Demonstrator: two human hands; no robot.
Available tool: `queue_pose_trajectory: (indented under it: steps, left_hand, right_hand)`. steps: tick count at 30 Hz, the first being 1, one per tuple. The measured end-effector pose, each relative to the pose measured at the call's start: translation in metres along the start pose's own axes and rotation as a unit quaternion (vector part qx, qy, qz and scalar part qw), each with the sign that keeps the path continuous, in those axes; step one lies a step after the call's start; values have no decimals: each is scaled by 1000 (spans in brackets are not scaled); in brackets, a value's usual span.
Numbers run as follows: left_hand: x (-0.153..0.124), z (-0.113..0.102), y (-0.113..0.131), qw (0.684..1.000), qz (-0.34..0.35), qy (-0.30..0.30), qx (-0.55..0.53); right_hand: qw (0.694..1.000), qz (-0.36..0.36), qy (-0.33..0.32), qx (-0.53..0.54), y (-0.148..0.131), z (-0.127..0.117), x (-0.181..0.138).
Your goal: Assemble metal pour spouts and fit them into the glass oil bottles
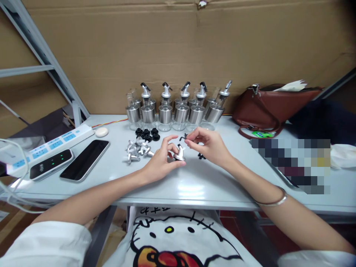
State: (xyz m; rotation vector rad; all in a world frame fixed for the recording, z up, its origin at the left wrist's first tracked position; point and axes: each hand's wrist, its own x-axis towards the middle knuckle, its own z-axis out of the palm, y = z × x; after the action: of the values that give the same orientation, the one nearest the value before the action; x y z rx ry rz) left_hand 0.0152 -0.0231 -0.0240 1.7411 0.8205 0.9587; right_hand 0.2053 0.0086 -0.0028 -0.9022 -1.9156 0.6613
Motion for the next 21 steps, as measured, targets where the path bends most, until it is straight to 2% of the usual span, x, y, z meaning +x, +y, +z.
queue_pose_trajectory:
  steps: [4, 16, 21]
  left_hand:
    - [1, -1, -2, 1000, -4, 5, 11]
    - [0, -4, -2, 999, 32, 24, 16]
    - [0, -6, -3, 998, 26, 34, 38]
  right_hand:
    - [999, 28, -35, 29, -4, 2, -1]
    - [991, 81, -43, 96, -11, -3, 1]
    - [984, 103, -58, 132, -10, -3, 2]
